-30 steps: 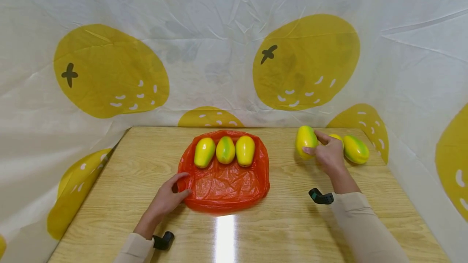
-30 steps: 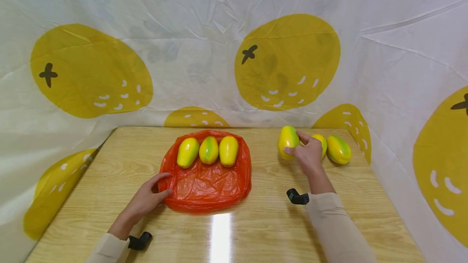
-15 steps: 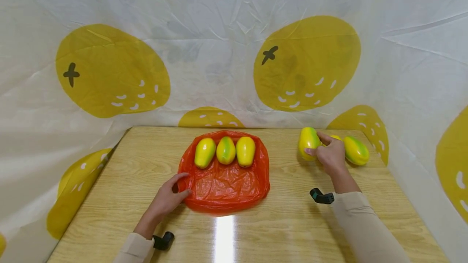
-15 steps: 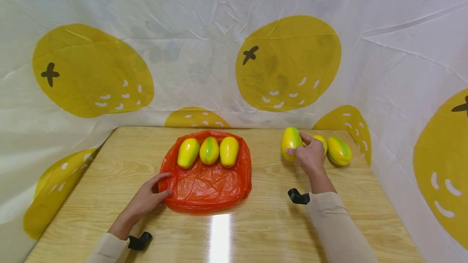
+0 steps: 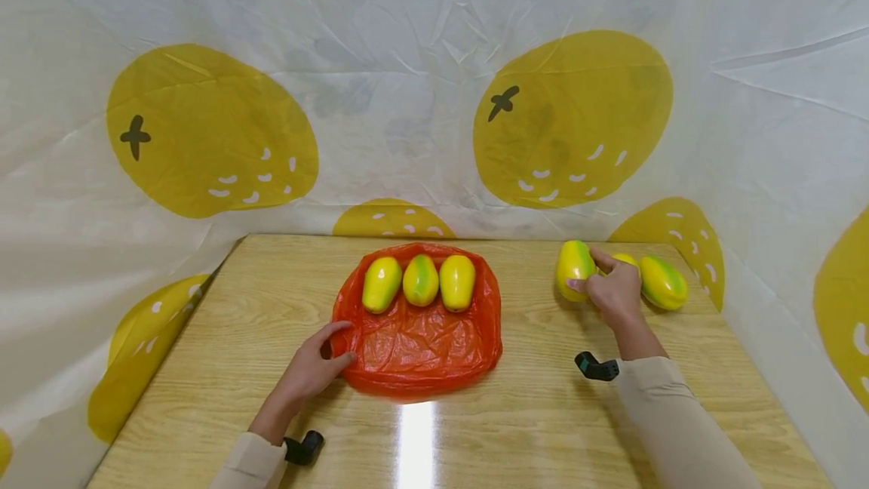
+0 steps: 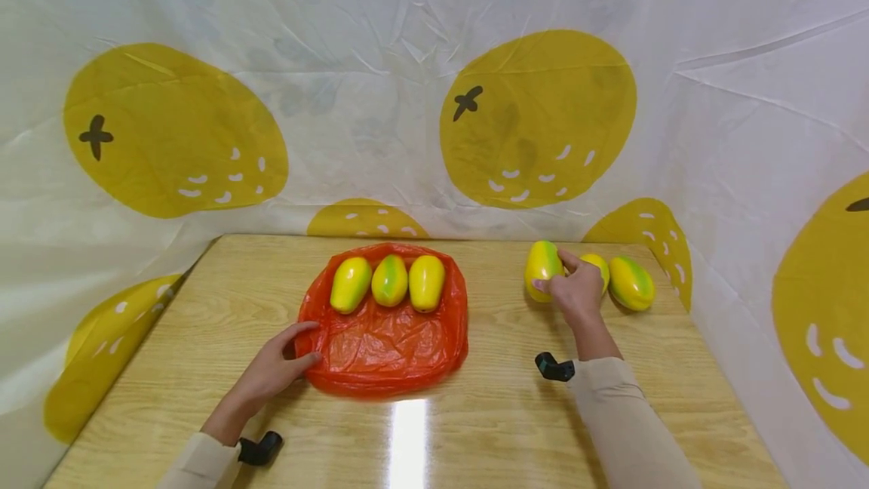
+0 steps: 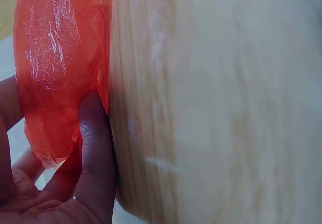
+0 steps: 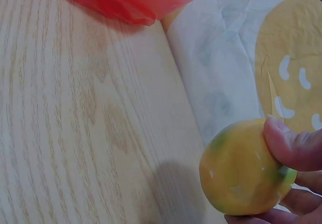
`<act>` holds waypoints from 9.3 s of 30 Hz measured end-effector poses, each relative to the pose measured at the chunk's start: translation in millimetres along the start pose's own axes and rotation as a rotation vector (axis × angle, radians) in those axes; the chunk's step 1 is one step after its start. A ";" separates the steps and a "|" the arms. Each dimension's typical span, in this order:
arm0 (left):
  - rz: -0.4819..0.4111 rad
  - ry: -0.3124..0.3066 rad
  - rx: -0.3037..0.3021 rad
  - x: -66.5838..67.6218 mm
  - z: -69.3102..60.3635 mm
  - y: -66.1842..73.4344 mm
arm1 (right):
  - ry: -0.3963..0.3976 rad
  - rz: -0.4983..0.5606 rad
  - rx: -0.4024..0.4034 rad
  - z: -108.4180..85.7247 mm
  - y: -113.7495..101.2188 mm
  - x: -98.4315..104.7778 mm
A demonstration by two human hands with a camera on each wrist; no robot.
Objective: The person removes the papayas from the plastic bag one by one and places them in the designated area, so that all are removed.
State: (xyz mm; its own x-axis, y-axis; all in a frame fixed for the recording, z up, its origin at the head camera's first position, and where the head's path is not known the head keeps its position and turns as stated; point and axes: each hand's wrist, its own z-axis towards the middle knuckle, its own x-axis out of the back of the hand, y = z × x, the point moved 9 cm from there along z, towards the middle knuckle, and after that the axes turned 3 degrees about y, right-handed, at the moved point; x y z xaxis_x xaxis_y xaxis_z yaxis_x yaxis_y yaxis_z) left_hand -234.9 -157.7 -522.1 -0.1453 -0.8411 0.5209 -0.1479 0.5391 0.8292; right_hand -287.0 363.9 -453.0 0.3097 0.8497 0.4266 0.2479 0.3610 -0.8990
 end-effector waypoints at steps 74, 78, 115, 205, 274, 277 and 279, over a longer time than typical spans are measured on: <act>0.002 0.019 -0.014 0.0 -0.2 2.1 | -0.045 -0.302 0.062 11.7 9.2 -12.1; -0.003 0.010 -0.004 -0.4 -0.1 2.4 | -0.076 -0.315 0.072 11.7 9.0 -15.3; 0.000 0.020 0.016 0.4 0.3 -2.1 | 0.135 -0.408 0.267 -12.8 -30.7 -3.5; 0.016 0.005 -0.011 -3.6 -2.2 4.3 | -0.031 -0.182 0.309 -71.2 -66.8 -197.8; 0.050 -0.017 0.012 -1.9 -2.6 2.6 | 0.032 -0.078 0.247 -102.1 -50.8 -50.5; 0.044 -0.026 0.027 -3.0 -2.6 1.4 | 0.045 -0.081 0.241 -102.8 -45.9 -42.6; 0.041 -0.028 0.035 -3.0 -2.4 0.4 | 0.053 -0.093 0.232 -102.8 -42.2 -37.5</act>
State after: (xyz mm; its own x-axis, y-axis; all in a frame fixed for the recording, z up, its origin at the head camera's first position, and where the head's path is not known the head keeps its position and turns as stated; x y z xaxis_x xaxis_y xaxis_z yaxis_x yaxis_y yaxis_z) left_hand -232.1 -155.0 -522.9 -0.1787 -0.8171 0.5480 -0.1755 0.5746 0.7994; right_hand -214.7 277.3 -420.9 0.3449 0.7895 0.5078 0.0623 0.5205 -0.8516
